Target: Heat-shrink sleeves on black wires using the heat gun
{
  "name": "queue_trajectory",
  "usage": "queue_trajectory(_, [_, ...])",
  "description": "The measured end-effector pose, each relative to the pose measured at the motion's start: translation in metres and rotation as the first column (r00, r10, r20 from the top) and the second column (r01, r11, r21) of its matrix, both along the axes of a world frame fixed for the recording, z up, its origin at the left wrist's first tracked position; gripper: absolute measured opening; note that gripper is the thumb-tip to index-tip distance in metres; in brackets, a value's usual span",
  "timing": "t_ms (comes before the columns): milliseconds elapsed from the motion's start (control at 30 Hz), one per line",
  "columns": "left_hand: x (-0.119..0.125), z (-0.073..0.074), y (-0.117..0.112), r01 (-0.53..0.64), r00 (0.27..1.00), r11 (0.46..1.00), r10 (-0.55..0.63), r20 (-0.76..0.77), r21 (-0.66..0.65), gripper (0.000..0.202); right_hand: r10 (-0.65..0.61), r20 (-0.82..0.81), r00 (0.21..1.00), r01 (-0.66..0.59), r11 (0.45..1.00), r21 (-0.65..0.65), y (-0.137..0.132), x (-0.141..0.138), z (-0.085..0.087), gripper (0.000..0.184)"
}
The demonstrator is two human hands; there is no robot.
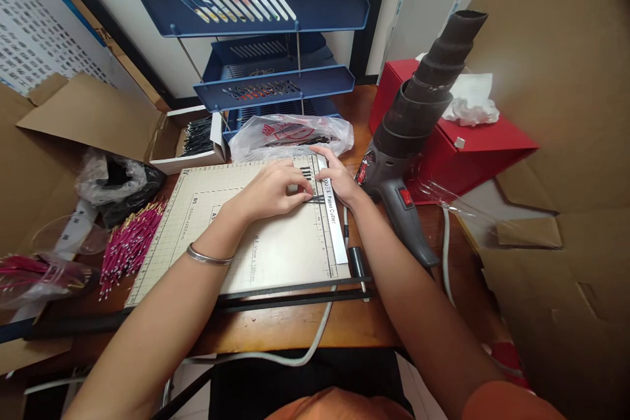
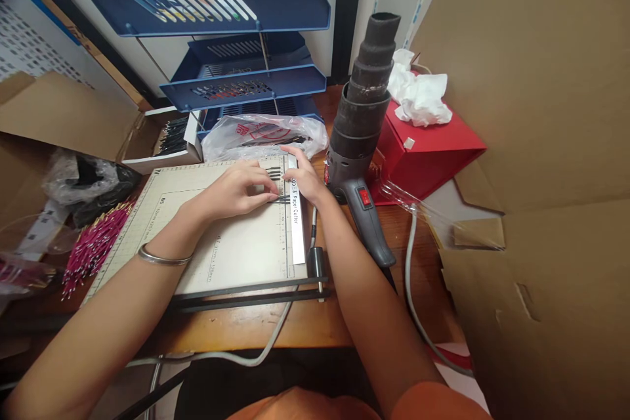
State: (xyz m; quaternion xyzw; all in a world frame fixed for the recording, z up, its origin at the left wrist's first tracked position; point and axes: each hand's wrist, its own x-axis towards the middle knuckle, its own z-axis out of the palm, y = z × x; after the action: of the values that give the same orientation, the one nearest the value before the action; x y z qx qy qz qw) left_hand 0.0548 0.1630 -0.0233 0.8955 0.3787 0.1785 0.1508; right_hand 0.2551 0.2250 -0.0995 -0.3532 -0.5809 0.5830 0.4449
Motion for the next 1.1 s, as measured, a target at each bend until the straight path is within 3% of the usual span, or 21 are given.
queue_trajectory(200, [0.000,-0.002,0.002,0.014,0.999,1.000,-0.014,0.030,-0.001,0.017,-0.007,0.003,1.000,0.007,1.000,0.002,-0.001,0.000,0.001,0.074])
queue_trajectory(633, [-0.010,0.005,0.002,-0.051,0.990,0.991,0.066,-0.121,0.123,0.020,-0.015,0.006,1.000,0.015,1.000,0.003,-0.002,-0.001,0.003,0.075])
queue_trajectory(1100, [-0.012,0.004,0.003,-0.090,0.982,0.984,0.114,-0.150,0.155,0.019,0.003,-0.003,1.000,-0.003,1.000,0.016,-0.002,0.001,0.001,0.076])
